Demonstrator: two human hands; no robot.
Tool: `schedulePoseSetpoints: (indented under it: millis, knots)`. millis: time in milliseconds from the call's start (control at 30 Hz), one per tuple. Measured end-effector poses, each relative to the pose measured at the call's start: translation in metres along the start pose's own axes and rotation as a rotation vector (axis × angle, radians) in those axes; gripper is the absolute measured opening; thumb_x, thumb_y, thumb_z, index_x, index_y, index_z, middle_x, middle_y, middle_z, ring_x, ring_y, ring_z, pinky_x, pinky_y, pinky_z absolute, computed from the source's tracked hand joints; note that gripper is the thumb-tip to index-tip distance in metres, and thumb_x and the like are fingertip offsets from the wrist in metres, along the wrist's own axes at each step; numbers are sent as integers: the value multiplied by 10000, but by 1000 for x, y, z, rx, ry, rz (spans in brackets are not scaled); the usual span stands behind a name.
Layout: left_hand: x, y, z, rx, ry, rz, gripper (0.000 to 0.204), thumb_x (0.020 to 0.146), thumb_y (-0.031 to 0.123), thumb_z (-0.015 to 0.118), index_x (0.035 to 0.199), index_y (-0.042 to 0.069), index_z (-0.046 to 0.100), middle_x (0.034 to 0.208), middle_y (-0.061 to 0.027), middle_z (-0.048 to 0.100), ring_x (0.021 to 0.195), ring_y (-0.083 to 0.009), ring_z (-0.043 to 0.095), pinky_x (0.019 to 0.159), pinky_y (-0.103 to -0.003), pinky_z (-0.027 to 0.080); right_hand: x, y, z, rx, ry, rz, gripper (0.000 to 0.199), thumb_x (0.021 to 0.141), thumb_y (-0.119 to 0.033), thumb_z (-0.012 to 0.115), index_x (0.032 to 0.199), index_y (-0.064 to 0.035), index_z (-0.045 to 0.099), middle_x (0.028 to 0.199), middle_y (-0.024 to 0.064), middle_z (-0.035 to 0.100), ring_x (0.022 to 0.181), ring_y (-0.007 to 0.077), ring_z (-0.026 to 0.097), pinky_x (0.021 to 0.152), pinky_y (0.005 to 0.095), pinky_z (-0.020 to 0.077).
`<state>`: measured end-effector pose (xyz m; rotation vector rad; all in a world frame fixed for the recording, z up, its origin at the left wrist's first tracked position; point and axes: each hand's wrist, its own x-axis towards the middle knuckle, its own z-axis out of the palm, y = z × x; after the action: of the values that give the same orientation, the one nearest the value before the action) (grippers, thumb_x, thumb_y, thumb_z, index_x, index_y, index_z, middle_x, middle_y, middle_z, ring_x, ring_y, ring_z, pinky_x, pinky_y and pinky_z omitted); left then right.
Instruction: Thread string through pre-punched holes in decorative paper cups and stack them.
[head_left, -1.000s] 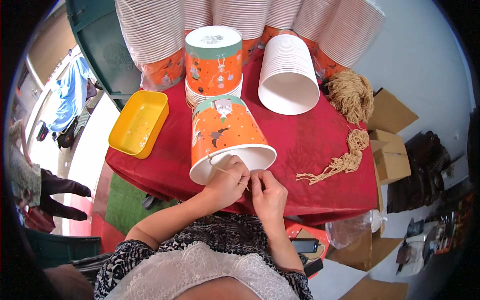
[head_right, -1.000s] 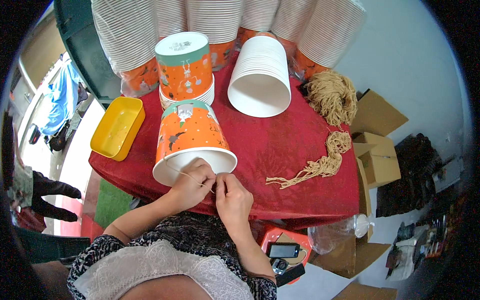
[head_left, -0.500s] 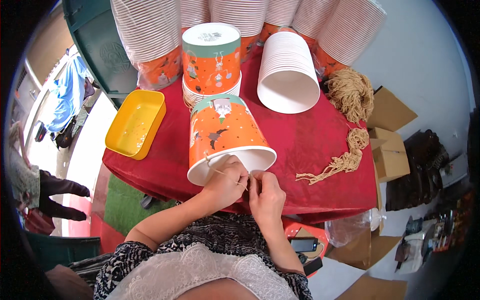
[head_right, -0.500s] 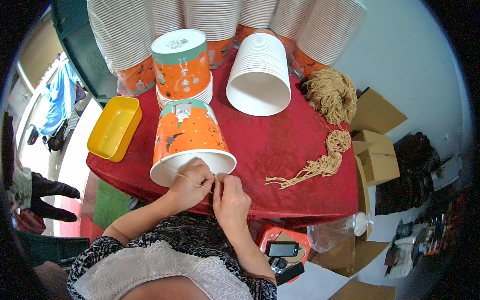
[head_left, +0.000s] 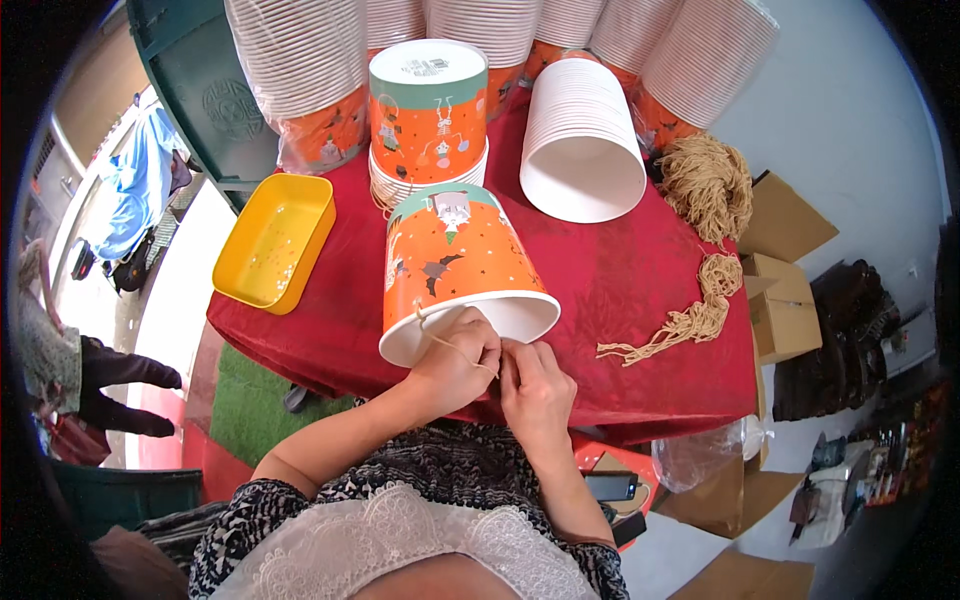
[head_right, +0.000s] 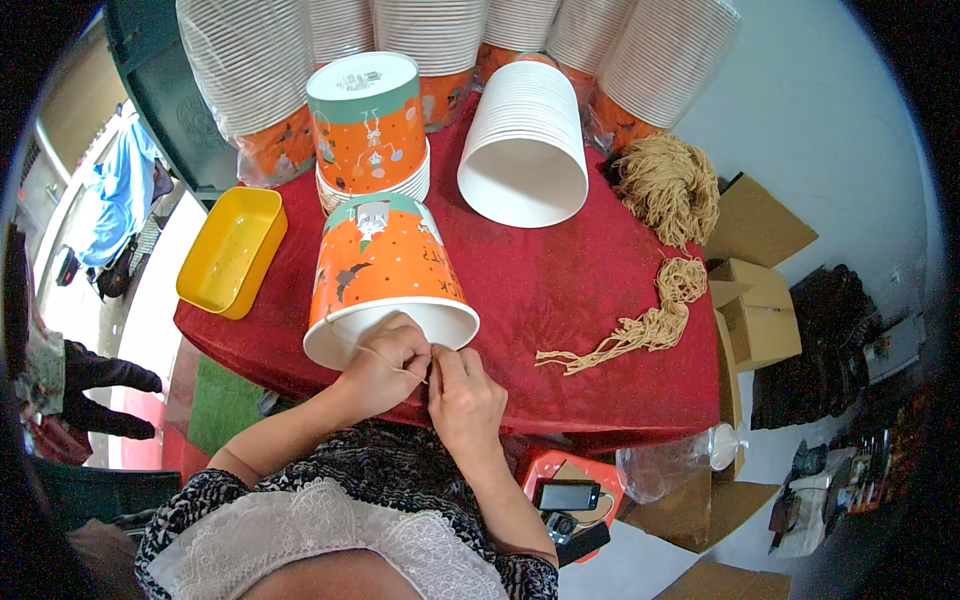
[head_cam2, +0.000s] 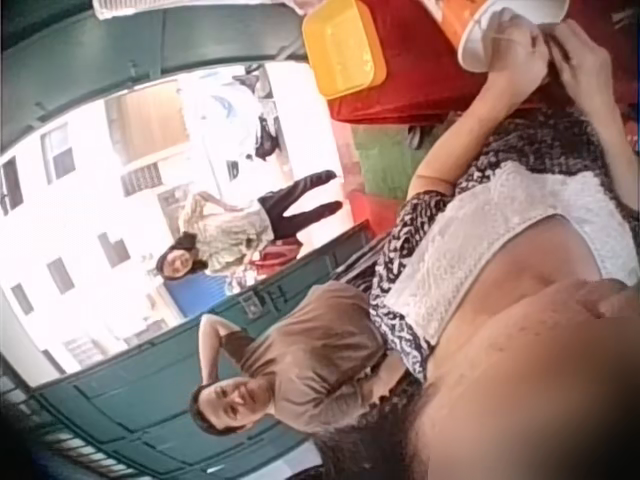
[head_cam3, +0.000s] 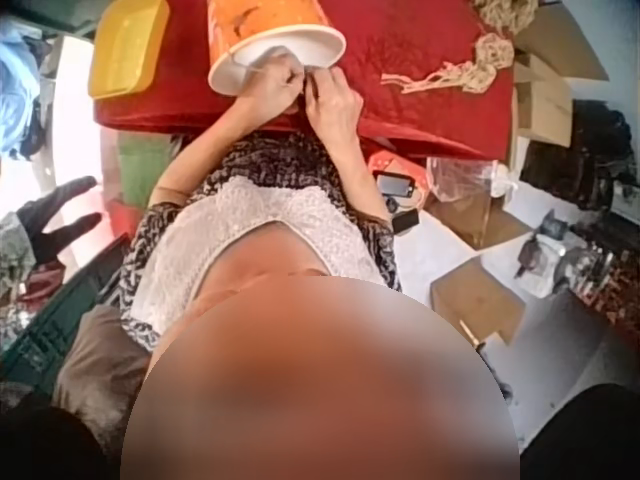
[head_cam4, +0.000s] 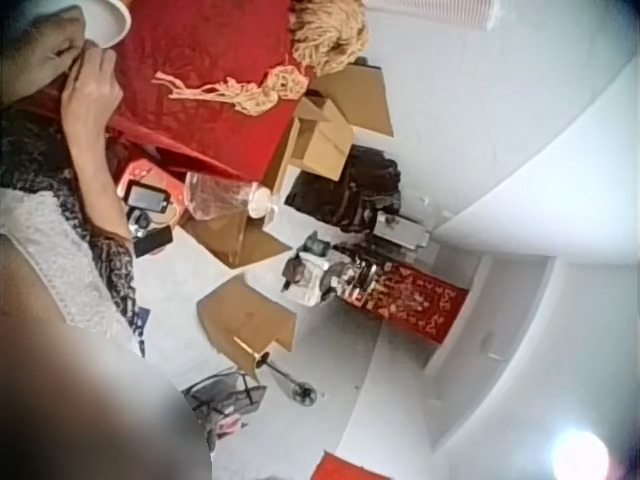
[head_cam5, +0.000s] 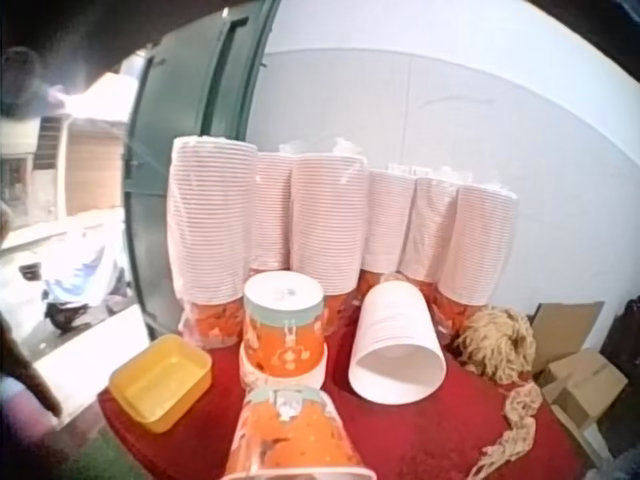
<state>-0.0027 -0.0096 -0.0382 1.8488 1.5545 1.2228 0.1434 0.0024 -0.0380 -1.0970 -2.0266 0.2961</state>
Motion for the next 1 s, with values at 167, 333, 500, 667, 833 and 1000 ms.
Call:
schedulePoseSetpoints:
  millis: [167,333,500,667,833,1000]
  knots:
    - [2,6,-5,-22,-98,-133,57,812,9,637,797,-18,589,922,-136,593,885,-304,591,760,-397,475,0,1,-1,17,-10,-13,152,826,-44,687,977,-53,668,808,128,606,631,324,644,538,415,516]
    - [0,-3,0,29,-6,16,93,773,-37,651,780,25,582,796,-98,585,761,-285,581,675,-382,473,2,-3,2,70,2,56,134,820,-14,670,952,-39,675,823,136,639,684,346,649,585,404,523]
    - [0,-2,2,67,28,70,103,772,-30,664,788,27,580,788,-97,585,784,-301,573,696,-396,473,2,3,0,259,-51,197,71,858,-43,631,911,-9,665,827,175,667,718,358,665,630,417,528]
    - [-1,-1,3,70,38,50,99,779,-27,665,799,25,583,845,-116,590,809,-308,572,708,-397,474,9,3,-7,430,-146,395,109,873,-74,615,891,13,676,802,220,670,737,377,678,650,411,528]
    - [-5,2,0,23,-6,41,93,786,-21,671,812,21,592,876,-118,590,813,-306,586,710,-390,479,10,5,-6,477,-136,446,129,868,-80,622,889,26,694,768,227,666,687,339,692,624,383,522]
    - [-4,2,0,6,-59,-7,88,791,-22,666,820,20,595,870,-107,593,803,-299,593,703,-380,482,11,3,-7,489,-147,500,132,864,-84,635,887,28,701,750,231,661,667,318,697,607,375,520]
